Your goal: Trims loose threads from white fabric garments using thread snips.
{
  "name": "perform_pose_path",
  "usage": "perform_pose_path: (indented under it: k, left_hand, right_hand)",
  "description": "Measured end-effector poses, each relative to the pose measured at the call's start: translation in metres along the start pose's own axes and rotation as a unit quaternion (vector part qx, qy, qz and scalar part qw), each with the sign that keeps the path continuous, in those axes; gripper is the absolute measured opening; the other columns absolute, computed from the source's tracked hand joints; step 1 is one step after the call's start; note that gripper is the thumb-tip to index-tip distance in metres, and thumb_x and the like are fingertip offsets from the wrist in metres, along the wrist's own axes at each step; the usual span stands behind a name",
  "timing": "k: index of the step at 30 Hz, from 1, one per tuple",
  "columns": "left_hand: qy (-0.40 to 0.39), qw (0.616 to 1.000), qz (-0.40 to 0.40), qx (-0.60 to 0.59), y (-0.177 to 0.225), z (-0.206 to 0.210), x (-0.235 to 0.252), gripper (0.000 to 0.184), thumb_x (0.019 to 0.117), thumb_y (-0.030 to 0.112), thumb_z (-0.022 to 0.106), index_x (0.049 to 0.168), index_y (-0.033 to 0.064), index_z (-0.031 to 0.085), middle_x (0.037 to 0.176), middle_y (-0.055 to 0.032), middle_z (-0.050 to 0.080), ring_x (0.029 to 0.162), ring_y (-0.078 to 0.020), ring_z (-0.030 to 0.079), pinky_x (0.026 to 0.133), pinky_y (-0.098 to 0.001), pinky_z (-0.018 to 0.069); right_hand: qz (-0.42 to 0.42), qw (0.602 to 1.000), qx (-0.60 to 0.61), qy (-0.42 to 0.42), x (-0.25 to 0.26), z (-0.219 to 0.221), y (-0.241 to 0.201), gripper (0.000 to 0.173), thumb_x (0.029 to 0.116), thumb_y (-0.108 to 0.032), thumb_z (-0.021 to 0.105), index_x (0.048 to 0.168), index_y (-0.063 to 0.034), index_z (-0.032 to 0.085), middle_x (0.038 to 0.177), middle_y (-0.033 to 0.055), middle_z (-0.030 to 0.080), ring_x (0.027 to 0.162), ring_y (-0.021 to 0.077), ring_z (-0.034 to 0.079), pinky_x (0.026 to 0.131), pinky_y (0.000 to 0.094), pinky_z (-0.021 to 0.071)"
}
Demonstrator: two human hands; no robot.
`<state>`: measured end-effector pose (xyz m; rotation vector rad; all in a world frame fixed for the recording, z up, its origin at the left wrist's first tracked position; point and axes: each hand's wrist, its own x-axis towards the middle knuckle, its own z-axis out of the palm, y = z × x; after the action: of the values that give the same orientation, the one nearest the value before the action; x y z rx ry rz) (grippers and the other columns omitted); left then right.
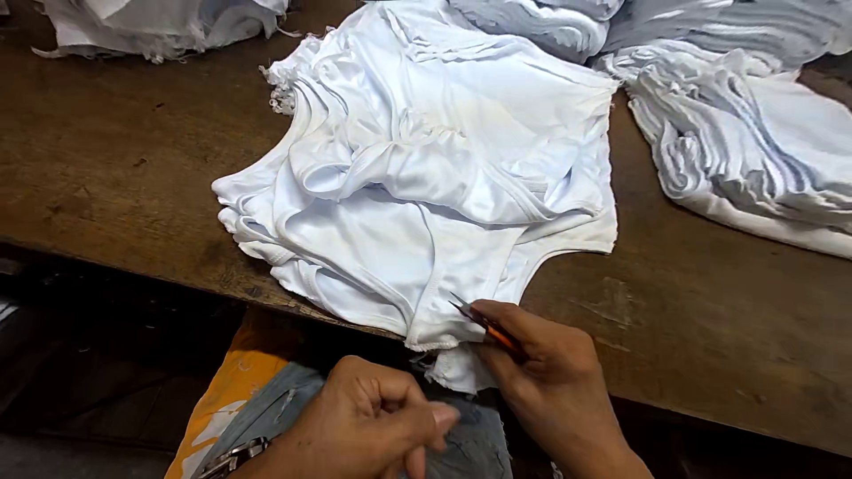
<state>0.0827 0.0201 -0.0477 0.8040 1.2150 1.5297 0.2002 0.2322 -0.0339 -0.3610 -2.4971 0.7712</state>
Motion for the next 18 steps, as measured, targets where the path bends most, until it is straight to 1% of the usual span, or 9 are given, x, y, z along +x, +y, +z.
perform_pose_path:
  k: [2, 4, 6, 7, 9, 12, 14, 16, 18]
  left_hand:
    - [-0.013, 0.999, 0.0, 0.031, -0.002, 0.002, -0.002, 0.025, 0.1025, 0.023, 0.065, 0.091, 0.0028, 0.073, 0.071, -0.0036, 0.071, 0.05, -0.0073, 0.063, 0.043, -0.0225, 0.053]
    - [0.006, 1.0, -0.018, 0.004, -0.003, 0.002, -0.001, 0.019, 0.1008, 0.018, 0.067, 0.111, 0.0024, 0.072, 0.074, -0.0053, 0.07, 0.052, -0.01, 0.063, 0.043, -0.0238, 0.0529]
    - [0.041, 0.997, -0.019, -0.055, 0.0, 0.003, 0.006, 0.029, 0.1001, 0.013, 0.066, 0.127, 0.0032, 0.067, 0.076, -0.0081, 0.07, 0.052, -0.0117, 0.062, 0.043, -0.0248, 0.0531]
    - [0.052, 0.995, -0.013, -0.088, 0.003, 0.003, 0.01, 0.032, 0.1002, 0.012, 0.066, 0.131, 0.0042, 0.065, 0.077, -0.0101, 0.07, 0.052, -0.0119, 0.062, 0.044, -0.0249, 0.0535]
    - [0.05, 0.988, -0.004, -0.146, 0.012, 0.005, 0.019, 0.029, 0.0998, 0.012, 0.066, 0.128, 0.0058, 0.065, 0.081, -0.0137, 0.071, 0.053, -0.0114, 0.063, 0.046, -0.0239, 0.0544]
    - [0.024, 0.981, -0.009, -0.192, 0.024, 0.011, 0.035, 0.019, 0.0969, 0.017, 0.071, 0.11, 0.0038, 0.068, 0.088, -0.0166, 0.073, 0.055, -0.012, 0.065, 0.048, -0.0238, 0.0556]
    - [0.019, 0.975, -0.022, -0.218, 0.026, 0.016, 0.046, 0.018, 0.0973, 0.016, 0.071, 0.107, 0.001, 0.072, 0.089, -0.0169, 0.073, 0.054, -0.0109, 0.064, 0.048, -0.0232, 0.055]
    - [0.05, 0.97, -0.047, -0.234, 0.025, 0.022, 0.053, 0.017, 0.0984, 0.014, 0.069, 0.105, -0.0006, 0.073, 0.084, -0.0164, 0.072, 0.052, -0.0103, 0.062, 0.046, -0.0226, 0.0537]
    - [0.077, 0.967, -0.067, -0.233, 0.021, 0.023, 0.053, 0.018, 0.0997, 0.013, 0.066, 0.106, -0.0027, 0.074, 0.082, -0.0166, 0.071, 0.052, -0.0104, 0.06, 0.046, -0.0227, 0.0531]
  right_hand:
    - [-0.012, 1.0, 0.019, -0.012, 0.01, -0.004, -0.001, 0.016, 0.0894, -0.015, 0.064, 0.102, -0.0151, 0.073, 0.077, -0.0113, 0.064, 0.061, -0.0027, 0.056, 0.052, 0.0179, 0.0486]
    - [-0.003, 0.996, 0.083, -0.034, 0.02, -0.017, -0.007, 0.013, 0.0911, -0.015, 0.066, 0.101, -0.0154, 0.073, 0.072, -0.0112, 0.062, 0.055, -0.0015, 0.053, 0.047, 0.0163, 0.0453]
    - [-0.014, 0.99, 0.124, -0.06, 0.029, -0.032, -0.014, 0.012, 0.0959, -0.016, 0.063, 0.103, -0.0146, 0.073, 0.069, -0.011, 0.06, 0.053, -0.0009, 0.05, 0.045, 0.015, 0.0423]
    - [-0.019, 0.989, 0.129, -0.065, 0.032, -0.038, -0.018, 0.012, 0.0966, -0.017, 0.062, 0.103, -0.0146, 0.072, 0.068, -0.0114, 0.058, 0.052, -0.0013, 0.049, 0.044, 0.0142, 0.0411]
    - [-0.014, 0.989, 0.129, -0.066, 0.037, -0.046, -0.025, 0.01, 0.095, -0.016, 0.063, 0.101, -0.0161, 0.071, 0.067, -0.0119, 0.057, 0.05, -0.0021, 0.046, 0.042, 0.0132, 0.0386]
    - [0.016, 0.988, 0.134, -0.074, 0.036, -0.047, -0.034, 0.009, 0.0927, -0.015, 0.064, 0.099, -0.0175, 0.07, 0.065, -0.0118, 0.055, 0.048, -0.0019, 0.044, 0.039, 0.0135, 0.0358]
    - [0.041, 0.985, 0.146, -0.084, 0.03, -0.042, -0.037, 0.011, 0.0923, -0.014, 0.064, 0.101, -0.0177, 0.069, 0.065, -0.0111, 0.058, 0.047, -0.0006, 0.048, 0.039, 0.0146, 0.0383]
    - [0.072, 0.981, 0.158, -0.092, 0.02, -0.038, -0.036, 0.015, 0.093, -0.013, 0.064, 0.107, -0.0173, 0.069, 0.068, -0.0097, 0.063, 0.051, 0.0017, 0.053, 0.042, 0.0166, 0.0431]
    - [0.111, 0.974, 0.173, -0.096, 0.008, -0.04, -0.034, 0.022, 0.0973, -0.015, 0.062, 0.118, -0.0153, 0.068, 0.075, -0.006, 0.064, 0.055, 0.0048, 0.054, 0.046, 0.0197, 0.0451]
